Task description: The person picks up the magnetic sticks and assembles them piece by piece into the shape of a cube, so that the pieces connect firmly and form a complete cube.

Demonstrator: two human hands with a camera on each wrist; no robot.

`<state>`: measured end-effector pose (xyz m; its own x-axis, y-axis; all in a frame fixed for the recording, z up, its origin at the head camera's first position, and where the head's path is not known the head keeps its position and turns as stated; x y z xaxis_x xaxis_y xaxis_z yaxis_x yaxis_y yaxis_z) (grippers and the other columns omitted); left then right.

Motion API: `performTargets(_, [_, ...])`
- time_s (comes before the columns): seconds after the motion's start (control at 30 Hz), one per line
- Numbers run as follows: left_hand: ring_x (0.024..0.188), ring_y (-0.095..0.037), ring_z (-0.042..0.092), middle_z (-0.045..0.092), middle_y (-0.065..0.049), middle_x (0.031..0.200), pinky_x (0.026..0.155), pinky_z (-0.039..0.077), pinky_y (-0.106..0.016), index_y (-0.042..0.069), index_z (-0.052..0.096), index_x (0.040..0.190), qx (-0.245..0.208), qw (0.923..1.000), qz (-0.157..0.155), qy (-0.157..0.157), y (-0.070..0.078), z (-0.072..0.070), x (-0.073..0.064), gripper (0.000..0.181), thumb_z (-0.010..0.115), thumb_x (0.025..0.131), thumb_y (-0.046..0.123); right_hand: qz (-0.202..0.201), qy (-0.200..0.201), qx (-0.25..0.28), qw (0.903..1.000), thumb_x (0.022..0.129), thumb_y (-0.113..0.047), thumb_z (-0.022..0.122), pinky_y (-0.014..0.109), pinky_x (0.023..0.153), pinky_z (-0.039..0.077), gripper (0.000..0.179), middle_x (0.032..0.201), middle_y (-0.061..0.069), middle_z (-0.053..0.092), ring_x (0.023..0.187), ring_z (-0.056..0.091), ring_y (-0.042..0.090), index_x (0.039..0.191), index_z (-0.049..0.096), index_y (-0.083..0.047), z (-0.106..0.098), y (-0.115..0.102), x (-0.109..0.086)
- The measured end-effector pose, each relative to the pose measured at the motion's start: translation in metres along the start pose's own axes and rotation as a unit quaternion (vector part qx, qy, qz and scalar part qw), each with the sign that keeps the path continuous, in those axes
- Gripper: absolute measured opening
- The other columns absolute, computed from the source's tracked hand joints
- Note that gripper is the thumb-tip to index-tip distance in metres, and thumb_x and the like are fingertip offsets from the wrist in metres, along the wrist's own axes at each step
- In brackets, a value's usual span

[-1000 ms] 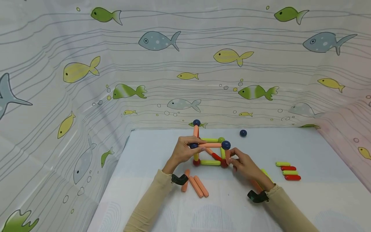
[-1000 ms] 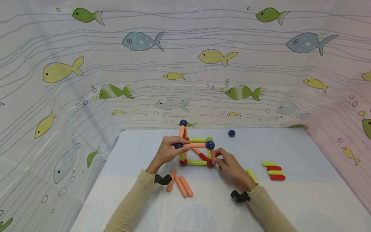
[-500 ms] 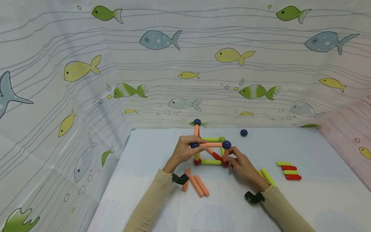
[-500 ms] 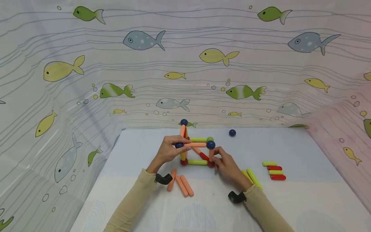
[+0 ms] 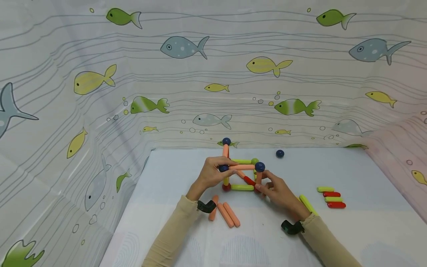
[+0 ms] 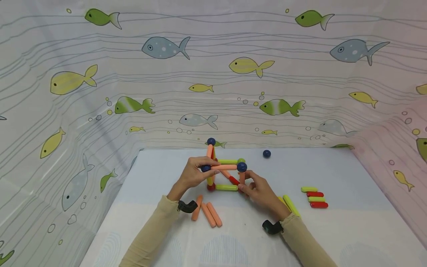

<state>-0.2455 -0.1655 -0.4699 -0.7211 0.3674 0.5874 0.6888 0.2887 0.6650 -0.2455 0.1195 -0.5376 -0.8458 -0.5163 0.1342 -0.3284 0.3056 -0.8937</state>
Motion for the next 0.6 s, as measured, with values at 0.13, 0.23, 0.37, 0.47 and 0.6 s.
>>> performTargets(0.13, [0.087,-0.017,0.075,0.081,-0.011,0.108,0.076,0.060,-0.025,0.004,0.081,0.114,0.020,0.9997,0.012,-0.009,-0.001,-0.003,-0.001,0.031,0.087,0.084,-0.002,-0.027,0.007,-0.027,0.9993,0.101,-0.012,0.074,0.026,0.066,0.058,0.027,0.122,0.017,0.067,0.073,0.070,0.022,0.124,0.064,-0.005,0.002,-0.002,0.002])
performTargets(0.23, [0.099,-0.020,0.077,0.078,-0.012,0.126,0.077,0.062,-0.030,0.004,0.079,0.120,0.039,0.9990,0.017,-0.015,-0.003,-0.007,-0.003,0.034,0.087,0.087,0.007,-0.028,0.011,-0.035,0.9990,0.099,-0.008,0.074,0.026,0.068,0.059,0.022,0.118,0.014,0.068,0.074,0.070,0.022,0.120,0.065,-0.009,0.002,-0.003,0.002])
performTargets(0.37, [0.102,-0.021,0.076,0.065,-0.016,0.147,0.068,0.064,-0.036,0.008,0.077,0.124,0.071,0.9973,0.007,-0.017,-0.003,-0.016,-0.009,0.039,0.088,0.086,0.013,-0.017,0.010,-0.038,0.9991,0.098,-0.008,0.076,0.026,0.068,0.059,0.025,0.116,0.012,0.067,0.073,0.070,0.021,0.120,0.065,-0.013,0.001,-0.002,0.001])
performTargets(0.47, [0.096,-0.023,0.076,0.056,-0.018,0.153,0.066,0.064,-0.035,0.014,0.076,0.128,0.104,0.9943,-0.021,-0.017,0.002,-0.023,-0.012,0.044,0.088,0.086,0.017,-0.018,0.008,-0.038,0.9991,0.096,-0.007,0.077,0.026,0.068,0.059,0.029,0.116,0.011,0.067,0.074,0.070,0.019,0.121,0.065,-0.013,0.001,0.001,0.002])
performTargets(0.6, [0.087,-0.019,0.074,0.053,-0.016,0.143,0.071,0.064,-0.034,0.019,0.075,0.131,0.148,0.9868,-0.058,-0.032,0.010,-0.032,-0.016,0.046,0.088,0.087,0.023,-0.024,0.006,-0.037,0.9990,0.095,-0.007,0.079,0.025,0.070,0.058,0.031,0.118,0.011,0.067,0.076,0.069,0.016,0.122,0.064,-0.013,0.001,0.004,0.003])
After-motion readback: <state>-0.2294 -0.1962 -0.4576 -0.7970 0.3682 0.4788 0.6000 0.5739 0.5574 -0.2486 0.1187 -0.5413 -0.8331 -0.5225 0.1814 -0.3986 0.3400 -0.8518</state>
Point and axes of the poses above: each hand's wrist, its own x-axis towards the middle knuckle, its own z-axis out of the palm, y = z × x, the point moved 1 cm from there along x, towards the middle knuckle
